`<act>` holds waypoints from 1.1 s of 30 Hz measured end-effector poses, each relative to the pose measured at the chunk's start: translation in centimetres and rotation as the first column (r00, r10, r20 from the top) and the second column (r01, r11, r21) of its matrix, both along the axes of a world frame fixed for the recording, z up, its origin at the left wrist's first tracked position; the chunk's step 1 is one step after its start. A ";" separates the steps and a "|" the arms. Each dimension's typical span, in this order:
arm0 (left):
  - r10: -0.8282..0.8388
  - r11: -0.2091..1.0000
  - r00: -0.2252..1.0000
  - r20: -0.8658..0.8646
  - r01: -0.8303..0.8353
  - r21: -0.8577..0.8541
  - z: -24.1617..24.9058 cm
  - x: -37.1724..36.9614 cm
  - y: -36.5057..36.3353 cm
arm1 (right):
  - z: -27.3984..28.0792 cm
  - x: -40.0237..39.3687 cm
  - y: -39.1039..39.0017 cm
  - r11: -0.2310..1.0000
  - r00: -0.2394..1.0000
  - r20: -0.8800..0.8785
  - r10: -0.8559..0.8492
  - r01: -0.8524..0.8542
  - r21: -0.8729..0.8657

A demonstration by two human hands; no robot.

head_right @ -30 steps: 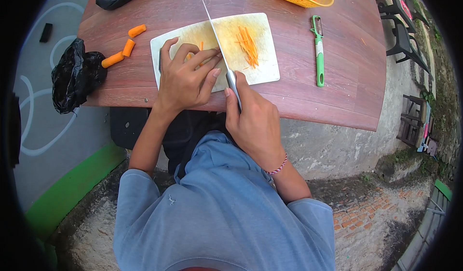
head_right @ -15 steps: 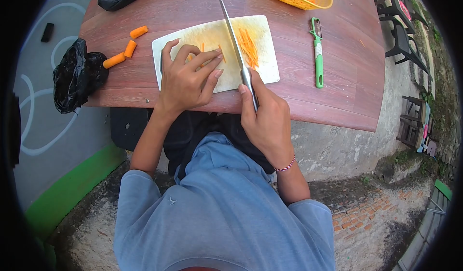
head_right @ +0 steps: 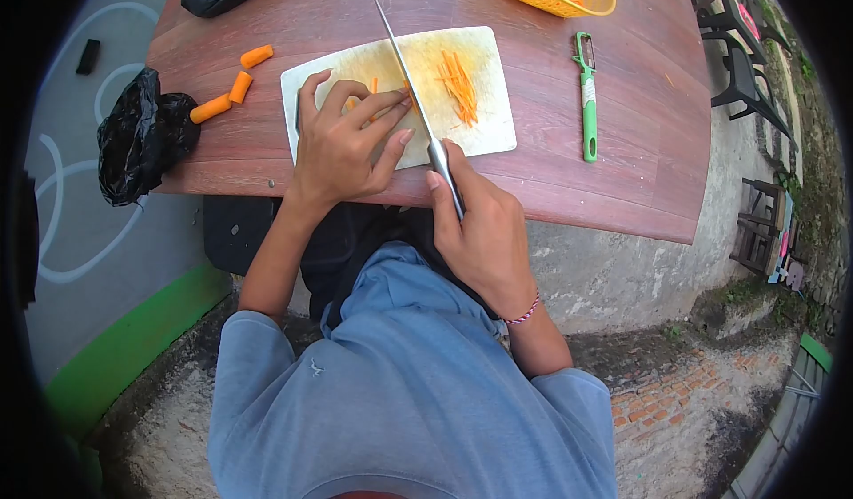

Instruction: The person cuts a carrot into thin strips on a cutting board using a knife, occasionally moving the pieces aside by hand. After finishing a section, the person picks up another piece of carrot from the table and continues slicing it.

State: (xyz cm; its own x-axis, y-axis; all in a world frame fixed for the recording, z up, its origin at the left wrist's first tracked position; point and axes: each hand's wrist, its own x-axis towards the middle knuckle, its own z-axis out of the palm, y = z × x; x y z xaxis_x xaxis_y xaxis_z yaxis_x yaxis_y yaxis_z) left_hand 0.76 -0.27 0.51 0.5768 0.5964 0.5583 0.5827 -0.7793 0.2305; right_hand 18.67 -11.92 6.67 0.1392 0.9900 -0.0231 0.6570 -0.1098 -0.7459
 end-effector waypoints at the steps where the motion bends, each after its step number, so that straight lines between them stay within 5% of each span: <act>1: 0.001 1.000 1.000 0.004 -0.001 0.001 0.0 0.0 0.0 | 0.0 0.0 0.0 1.000 1.000 0.000 0.001 -0.001 0.000; 33: -0.008 0.999 1.000 0.012 0.007 0.046 -0.4 -0.1 0.3 | 0.0 -0.3 -0.5 0.998 0.998 0.060 0.030 -0.033 0.061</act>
